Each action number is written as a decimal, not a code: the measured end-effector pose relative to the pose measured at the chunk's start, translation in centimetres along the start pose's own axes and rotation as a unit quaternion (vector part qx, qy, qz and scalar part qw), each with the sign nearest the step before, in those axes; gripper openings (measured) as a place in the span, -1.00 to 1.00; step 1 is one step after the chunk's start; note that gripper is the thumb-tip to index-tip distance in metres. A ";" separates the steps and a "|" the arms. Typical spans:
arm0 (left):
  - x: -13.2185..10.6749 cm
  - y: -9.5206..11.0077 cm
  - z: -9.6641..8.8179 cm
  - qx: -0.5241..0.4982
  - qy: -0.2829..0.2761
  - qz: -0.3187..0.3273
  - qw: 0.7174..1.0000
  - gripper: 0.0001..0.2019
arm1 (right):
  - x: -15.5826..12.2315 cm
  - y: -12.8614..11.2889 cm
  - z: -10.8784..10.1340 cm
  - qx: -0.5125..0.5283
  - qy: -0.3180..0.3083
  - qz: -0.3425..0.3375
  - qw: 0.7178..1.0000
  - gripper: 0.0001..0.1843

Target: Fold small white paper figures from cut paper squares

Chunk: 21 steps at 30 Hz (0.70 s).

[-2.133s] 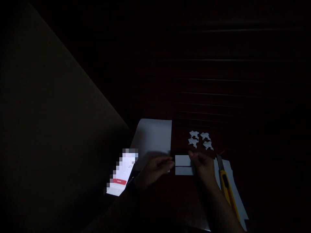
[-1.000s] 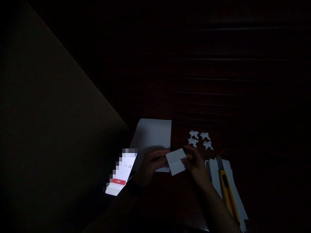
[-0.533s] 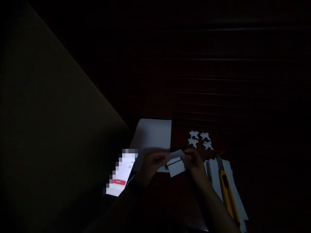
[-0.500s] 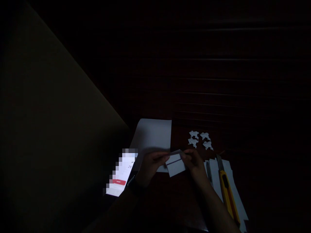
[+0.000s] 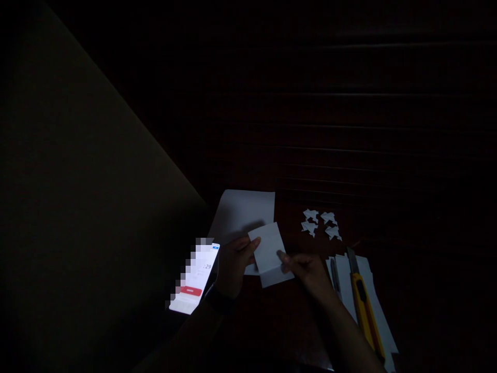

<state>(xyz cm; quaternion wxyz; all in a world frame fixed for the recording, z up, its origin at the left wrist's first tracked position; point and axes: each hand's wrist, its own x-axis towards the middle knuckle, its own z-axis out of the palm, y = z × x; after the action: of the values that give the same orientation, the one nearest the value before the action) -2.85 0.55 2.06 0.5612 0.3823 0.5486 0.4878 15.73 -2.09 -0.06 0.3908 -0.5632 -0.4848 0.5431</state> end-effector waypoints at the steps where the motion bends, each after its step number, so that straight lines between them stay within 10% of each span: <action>1: 0.0 0.0 0.1 -0.028 -0.018 -0.015 0.999 -0.75 | 0.1 0.2 0.0 -0.002 -0.003 0.000 1.000 -0.70; 21: 0.0 0.3 -0.3 -0.005 -0.128 -0.081 0.988 -0.66 | 0.5 0.2 -0.8 0.065 -0.013 -0.027 0.997 -0.61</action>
<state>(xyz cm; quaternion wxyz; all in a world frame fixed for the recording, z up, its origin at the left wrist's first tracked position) -3.15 0.58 2.30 0.6661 0.3933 0.4993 0.3903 16.55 -1.63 -0.27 0.4347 -0.5163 -0.4687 0.5699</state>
